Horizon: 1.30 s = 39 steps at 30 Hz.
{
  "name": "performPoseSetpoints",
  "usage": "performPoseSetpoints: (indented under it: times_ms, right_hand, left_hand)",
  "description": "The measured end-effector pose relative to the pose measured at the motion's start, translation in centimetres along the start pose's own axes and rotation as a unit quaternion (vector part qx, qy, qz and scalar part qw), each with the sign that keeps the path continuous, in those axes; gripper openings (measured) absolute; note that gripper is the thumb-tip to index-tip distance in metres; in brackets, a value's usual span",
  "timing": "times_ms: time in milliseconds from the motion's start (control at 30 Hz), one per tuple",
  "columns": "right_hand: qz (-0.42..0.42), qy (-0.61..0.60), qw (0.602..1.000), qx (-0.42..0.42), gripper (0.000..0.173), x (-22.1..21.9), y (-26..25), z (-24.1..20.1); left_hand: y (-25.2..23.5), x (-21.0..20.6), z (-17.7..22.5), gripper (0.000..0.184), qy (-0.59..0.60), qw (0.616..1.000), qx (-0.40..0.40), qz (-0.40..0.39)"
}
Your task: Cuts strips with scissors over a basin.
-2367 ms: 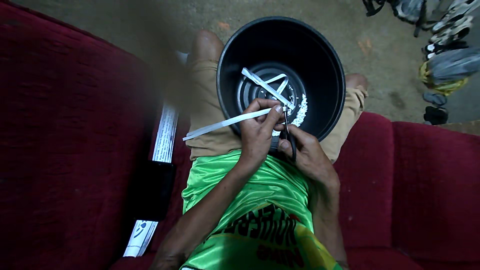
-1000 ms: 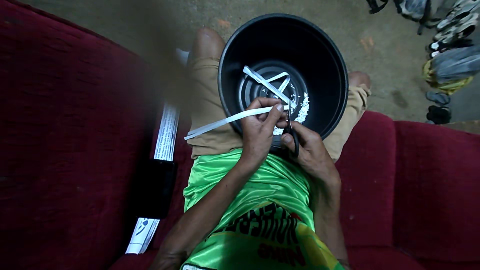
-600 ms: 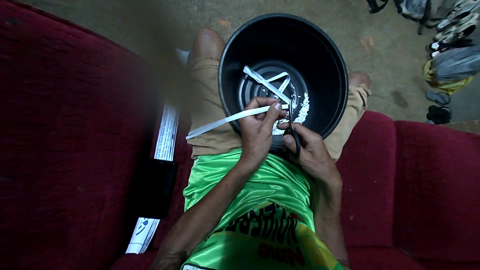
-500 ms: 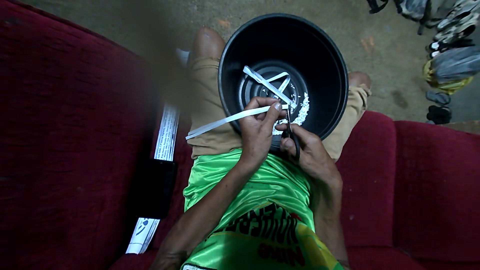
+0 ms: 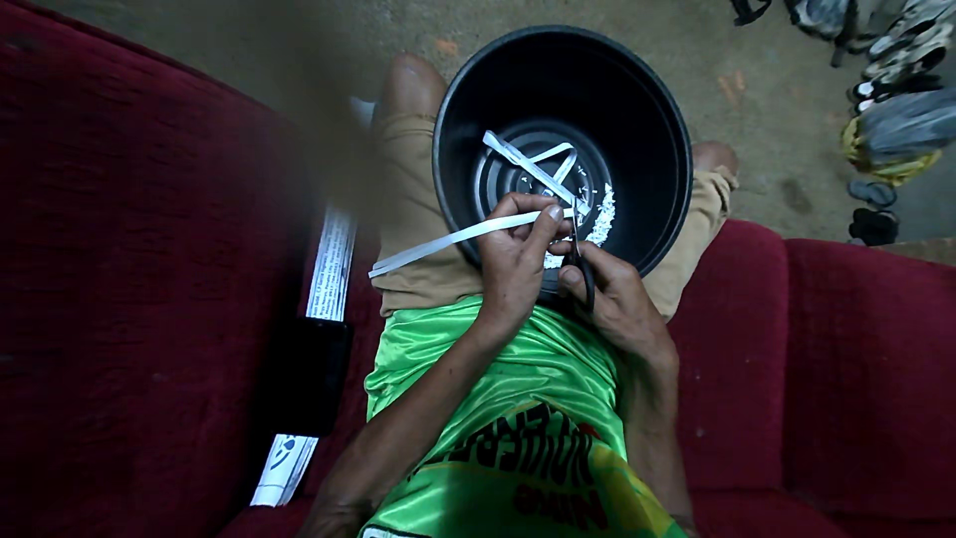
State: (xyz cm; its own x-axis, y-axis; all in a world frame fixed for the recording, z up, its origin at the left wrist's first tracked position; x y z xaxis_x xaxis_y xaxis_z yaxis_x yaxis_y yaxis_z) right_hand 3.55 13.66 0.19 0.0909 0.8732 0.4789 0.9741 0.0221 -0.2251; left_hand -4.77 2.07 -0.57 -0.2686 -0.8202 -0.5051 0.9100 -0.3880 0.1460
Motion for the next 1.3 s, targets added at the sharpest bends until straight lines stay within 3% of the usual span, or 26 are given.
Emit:
performPoseSetpoints:
  times_ms: [167, 300, 400, 700, 867, 1100, 1300]
  right_hand:
    - [0.008, -0.027, 1.0, -0.006, 0.032, -0.1, 0.0, 0.0]
    - [0.008, -0.053, 0.998, -0.035, 0.043, -0.1, 0.2, 0.2]
    - [0.01, -0.003, 0.998, -0.061, 0.045, 0.3, 0.4, 0.0]
    - [-0.03, -0.023, 0.999, -0.007, 0.048, -0.1, 0.1, -0.1]
    - [-0.024, -0.014, 0.999, -0.021, 0.039, 0.1, 0.2, -0.1]
    - [0.021, -0.037, 0.997, -0.071, 0.037, 0.5, 0.7, 0.4]
    - [-0.014, -0.079, 0.997, -0.017, 0.044, -0.1, 0.5, -0.1]
  left_hand:
    - [-0.3, 0.0, -0.1, 0.008, 0.005, 1.0, -0.004, 0.005]
    - [-0.2, 0.1, 0.1, 0.008, 0.007, 1.0, -0.008, 0.004]
    - [0.4, 0.1, 0.5, 0.009, -0.016, 1.0, 0.0, -0.004]
    - [0.5, 0.0, 0.5, 0.01, -0.031, 1.0, 0.002, -0.002]
    - [0.0, -0.4, 0.9, 0.006, -0.08, 0.995, -0.062, 0.009]
    - [-0.4, 0.1, 0.4, 0.006, -0.023, 0.999, -0.041, 0.005]
    - [-0.4, 0.2, 0.3, 0.007, 0.031, 0.999, -0.02, -0.021]
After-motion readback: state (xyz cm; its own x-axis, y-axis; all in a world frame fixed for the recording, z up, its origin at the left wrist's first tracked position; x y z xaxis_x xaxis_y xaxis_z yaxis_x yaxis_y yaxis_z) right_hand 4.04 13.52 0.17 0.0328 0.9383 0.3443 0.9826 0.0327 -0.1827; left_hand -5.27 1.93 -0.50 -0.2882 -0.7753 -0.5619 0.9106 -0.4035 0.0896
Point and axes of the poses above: each hand's wrist, its own y-axis away from the middle knuckle, its own x-axis out of the back of the hand, z = x × y, the point moved 5 cm from there along -y, towards the middle knuckle, and after that the axes turned 12 degrees about x, right-handed, at the moved point
